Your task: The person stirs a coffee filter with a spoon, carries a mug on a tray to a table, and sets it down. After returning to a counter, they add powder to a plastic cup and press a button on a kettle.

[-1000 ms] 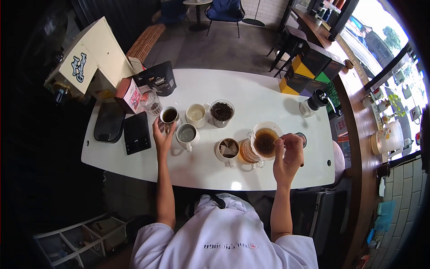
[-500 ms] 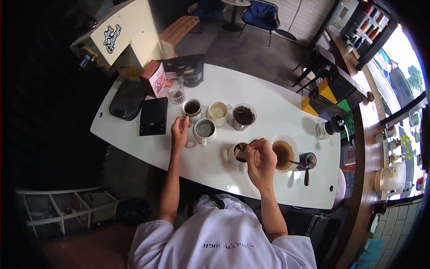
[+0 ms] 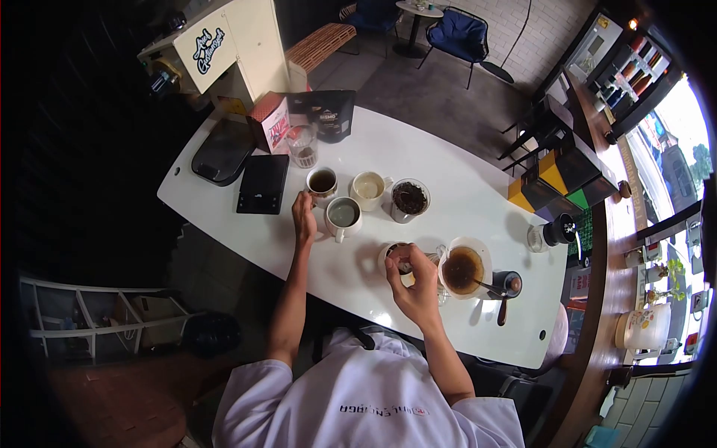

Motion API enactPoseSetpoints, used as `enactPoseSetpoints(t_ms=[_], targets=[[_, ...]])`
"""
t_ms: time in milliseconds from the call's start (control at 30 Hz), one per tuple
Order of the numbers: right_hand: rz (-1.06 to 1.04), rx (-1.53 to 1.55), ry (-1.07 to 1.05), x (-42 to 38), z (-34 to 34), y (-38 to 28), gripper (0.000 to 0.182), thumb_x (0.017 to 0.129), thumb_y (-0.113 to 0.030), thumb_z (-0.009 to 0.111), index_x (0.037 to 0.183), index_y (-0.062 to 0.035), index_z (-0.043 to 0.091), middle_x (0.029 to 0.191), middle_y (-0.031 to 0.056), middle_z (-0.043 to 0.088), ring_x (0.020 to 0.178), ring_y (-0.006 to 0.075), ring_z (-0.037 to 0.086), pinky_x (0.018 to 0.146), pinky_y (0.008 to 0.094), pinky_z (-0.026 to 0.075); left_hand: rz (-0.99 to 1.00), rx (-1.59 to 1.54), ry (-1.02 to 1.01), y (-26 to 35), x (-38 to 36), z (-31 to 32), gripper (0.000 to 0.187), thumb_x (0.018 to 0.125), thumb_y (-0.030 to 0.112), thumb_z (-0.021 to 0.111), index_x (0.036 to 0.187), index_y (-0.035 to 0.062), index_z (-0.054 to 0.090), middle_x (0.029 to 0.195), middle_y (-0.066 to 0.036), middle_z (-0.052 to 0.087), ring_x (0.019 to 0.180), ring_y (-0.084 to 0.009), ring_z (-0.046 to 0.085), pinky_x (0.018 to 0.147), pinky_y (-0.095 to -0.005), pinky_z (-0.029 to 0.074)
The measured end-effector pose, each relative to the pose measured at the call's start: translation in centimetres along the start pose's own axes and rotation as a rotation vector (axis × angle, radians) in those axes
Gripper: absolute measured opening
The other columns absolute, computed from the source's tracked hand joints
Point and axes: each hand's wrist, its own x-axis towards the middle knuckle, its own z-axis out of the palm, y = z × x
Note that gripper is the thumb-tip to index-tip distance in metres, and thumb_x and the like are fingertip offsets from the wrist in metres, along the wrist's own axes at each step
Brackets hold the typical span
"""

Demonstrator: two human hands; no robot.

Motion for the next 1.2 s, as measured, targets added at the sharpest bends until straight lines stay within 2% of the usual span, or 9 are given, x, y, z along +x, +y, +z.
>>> enactPoseSetpoints(t_ms=[200, 533, 600, 800, 967, 1033, 1067, 1133, 1200], targets=[[-0.017, 0.013, -0.032, -0.2, -0.1, 0.6, 0.007, 0.082, 0.000, 0.063, 0.084, 0.0012, 0.056, 0.076, 0.0083, 0.061, 0.069, 0.0159, 0.058, 0.068, 0.0271, 0.047, 0.017, -0.088, 0.125, -0.2, -0.3, 0.8, 0.040, 0.100, 0.030, 0.036, 0.086, -0.0022, 0.055, 0.078, -0.007, 0.057, 0.076, -0.0134, 0.052, 0.072, -0.0283, 0.041], [-0.045, 0.048, -0.089, -0.6, -1.0, 1.1, 0.007, 0.083, 0.000, 0.063, 0.084, 0.0017, 0.057, 0.076, 0.0080, 0.061, 0.070, 0.0152, 0.058, 0.069, 0.0274, 0.047, 0.051, -0.128, 0.237, -1.1, -1.4, -1.6, 0.035, 0.098, 0.027, 0.036, 0.080, 0.0013, 0.052, 0.076, -0.005, 0.056, 0.073, -0.0122, 0.052, 0.069, -0.0277, 0.041], [-0.030, 0.054, -0.124, -0.7, -1.3, 1.2, 0.007, 0.083, 0.000, 0.063, 0.084, 0.0017, 0.057, 0.076, 0.0081, 0.061, 0.070, 0.0155, 0.058, 0.069, 0.0275, 0.047, 0.045, -0.208, 0.275, -0.5, -1.8, -1.9, 0.033, 0.097, 0.027, 0.036, 0.076, 0.0043, 0.048, 0.072, -0.001, 0.050, 0.070, -0.0101, 0.047, 0.066, -0.0266, 0.038], [-0.054, 0.118, -0.244, -0.6, -0.3, 1.5, 0.009, 0.083, -0.003, 0.065, 0.084, 0.0016, 0.057, 0.077, 0.0089, 0.061, 0.071, 0.0176, 0.058, 0.069, 0.0287, 0.047, 0.137, -0.113, 0.246, 2.8, -4.7, -4.4, 0.029, 0.095, 0.026, 0.036, 0.073, 0.0073, 0.040, 0.070, 0.002, 0.039, 0.068, -0.0081, 0.036, 0.064, -0.0257, 0.033], [-0.114, 0.149, -0.349, -0.5, 2.0, 2.4, 0.011, 0.084, -0.005, 0.066, 0.085, 0.0015, 0.057, 0.076, 0.0091, 0.061, 0.072, 0.0181, 0.057, 0.070, 0.0296, 0.047, 0.109, -0.130, 0.267, 6.6, -9.1, -6.2, 0.029, 0.098, 0.027, 0.038, 0.075, 0.0089, 0.042, 0.074, 0.002, 0.040, 0.070, -0.0076, 0.037, 0.067, -0.0247, 0.032], [-0.133, 0.129, -0.376, -0.6, 3.0, 2.4, 0.017, 0.079, -0.001, 0.069, 0.089, 0.0006, 0.055, 0.079, 0.0125, 0.061, 0.071, 0.0254, 0.059, 0.068, 0.0344, 0.047, 0.096, -0.159, 0.275, 7.2, -10.8, -7.2, 0.029, 0.098, 0.028, 0.039, 0.078, 0.0083, 0.045, 0.077, 0.001, 0.045, 0.073, -0.0080, 0.043, 0.069, -0.0241, 0.035], [-0.133, 0.139, -0.403, -0.6, 3.6, 2.5, 0.021, 0.078, -0.003, 0.070, 0.092, 0.0006, 0.055, 0.083, 0.0132, 0.060, 0.072, 0.0265, 0.058, 0.068, 0.0352, 0.047, 0.098, -0.171, 0.239, 7.7, -12.2, -8.0, 0.028, 0.098, 0.028, 0.040, 0.080, 0.0076, 0.047, 0.079, 0.000, 0.048, 0.077, -0.0088, 0.047, 0.071, -0.0249, 0.037], [-0.184, 0.165, -0.460, -0.5, 4.6, 2.3, 0.035, 0.076, -0.007, 0.075, 0.104, 0.0001, 0.055, 0.097, 0.0152, 0.057, 0.085, 0.0286, 0.058, 0.072, 0.0362, 0.049, 0.107, -0.251, 0.250, 9.1, -14.5, -8.7, 0.027, 0.098, 0.028, 0.043, 0.087, 0.0059, 0.053, 0.088, -0.003, 0.057, 0.087, -0.0108, 0.054, 0.078, -0.0277, 0.041], [-0.246, 0.156, -0.539, -0.4, 5.4, 1.5, 0.052, 0.073, -0.013, 0.079, 0.117, -0.0013, 0.053, 0.110, 0.0163, 0.053, 0.100, 0.0317, 0.055, 0.079, 0.0382, 0.050, 0.085, -0.247, 0.300, 9.9, -17.0, -9.4, 0.024, 0.097, 0.026, 0.044, 0.089, 0.0057, 0.054, 0.090, -0.003, 0.058, 0.085, -0.0107, 0.053, 0.079, -0.0292, 0.041]])
